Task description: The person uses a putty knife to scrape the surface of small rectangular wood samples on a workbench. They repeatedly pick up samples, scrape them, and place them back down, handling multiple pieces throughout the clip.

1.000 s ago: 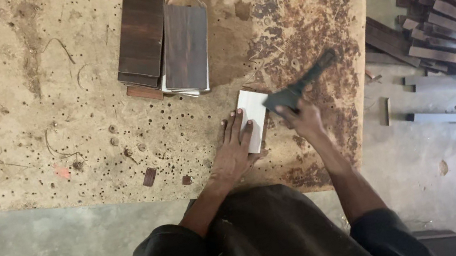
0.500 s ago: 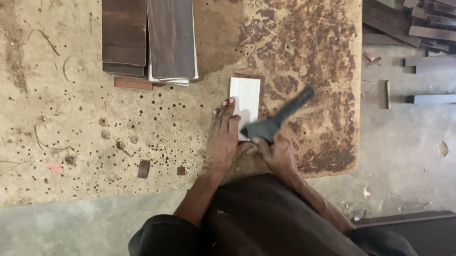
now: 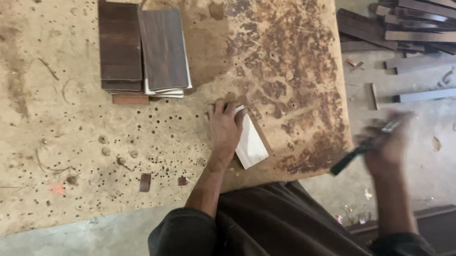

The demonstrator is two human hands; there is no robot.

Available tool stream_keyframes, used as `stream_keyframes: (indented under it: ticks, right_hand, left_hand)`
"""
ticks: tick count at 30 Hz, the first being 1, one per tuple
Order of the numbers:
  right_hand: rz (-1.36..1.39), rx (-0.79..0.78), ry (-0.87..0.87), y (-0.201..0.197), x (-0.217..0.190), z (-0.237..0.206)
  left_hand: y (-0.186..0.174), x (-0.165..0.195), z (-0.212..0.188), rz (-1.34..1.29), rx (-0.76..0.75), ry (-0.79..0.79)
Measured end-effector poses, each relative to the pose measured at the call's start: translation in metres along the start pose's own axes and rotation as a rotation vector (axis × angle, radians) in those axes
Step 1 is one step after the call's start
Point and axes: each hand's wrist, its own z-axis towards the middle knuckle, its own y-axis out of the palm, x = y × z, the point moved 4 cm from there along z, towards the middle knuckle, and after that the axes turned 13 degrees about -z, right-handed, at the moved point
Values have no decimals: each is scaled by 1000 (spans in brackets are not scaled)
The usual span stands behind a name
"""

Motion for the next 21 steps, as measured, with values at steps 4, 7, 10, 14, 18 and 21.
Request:
stream_keyframes:
  ticks: [4,7,10,14,18,21]
  right_hand:
    - [-1491,-288,-70,73,74,-45]
    - [-1764,-434,-524,118,101,-74]
    - [-1849,-375,-338,128,112,-87]
    - [-1878,-365,-164,140,109,-92]
    - [-1923,-457,-191,172,107,-72]
    - [-1968,-461,-112,206,114,-37]
  left_hand:
    - [-5,5,-15,-100,111,4]
    - [-6,7,-17,-111,145,48]
    - [-3,3,-18,-107,136,35]
    - [2,-3,-21,-131,100,24]
    - [6,-8,-23,-171,22,-17]
    - [7,-10,-24,-191,-16,-15]
